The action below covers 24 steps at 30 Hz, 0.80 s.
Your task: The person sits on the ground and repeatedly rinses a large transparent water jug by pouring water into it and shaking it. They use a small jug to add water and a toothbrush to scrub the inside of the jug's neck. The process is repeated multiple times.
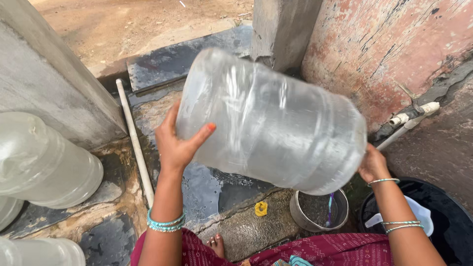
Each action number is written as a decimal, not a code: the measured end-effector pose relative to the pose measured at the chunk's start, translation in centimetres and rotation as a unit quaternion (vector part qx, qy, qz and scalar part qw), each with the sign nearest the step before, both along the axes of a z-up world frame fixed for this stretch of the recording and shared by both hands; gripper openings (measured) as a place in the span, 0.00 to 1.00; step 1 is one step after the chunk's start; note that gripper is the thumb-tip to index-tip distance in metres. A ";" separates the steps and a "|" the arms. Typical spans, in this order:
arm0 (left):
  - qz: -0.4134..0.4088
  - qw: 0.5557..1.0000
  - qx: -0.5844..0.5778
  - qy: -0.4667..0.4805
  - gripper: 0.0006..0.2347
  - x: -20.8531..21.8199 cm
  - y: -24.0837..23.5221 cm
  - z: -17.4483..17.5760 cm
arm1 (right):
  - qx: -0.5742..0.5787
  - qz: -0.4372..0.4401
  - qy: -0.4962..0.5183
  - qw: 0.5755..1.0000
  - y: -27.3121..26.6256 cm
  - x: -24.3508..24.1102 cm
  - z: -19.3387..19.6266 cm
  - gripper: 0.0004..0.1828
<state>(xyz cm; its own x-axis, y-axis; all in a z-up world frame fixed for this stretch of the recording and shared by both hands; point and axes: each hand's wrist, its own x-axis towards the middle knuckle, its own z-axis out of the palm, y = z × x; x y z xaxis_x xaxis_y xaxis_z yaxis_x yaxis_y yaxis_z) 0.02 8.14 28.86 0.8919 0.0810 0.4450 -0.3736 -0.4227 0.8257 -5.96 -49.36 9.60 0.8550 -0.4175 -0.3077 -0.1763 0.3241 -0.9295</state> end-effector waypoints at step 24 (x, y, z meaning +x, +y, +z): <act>-0.118 0.980 -0.140 -0.079 0.30 -0.9 0.3 2.1 | 0.077 0.020 -0.228 0.970 2.0 -2.7 8.2 0.24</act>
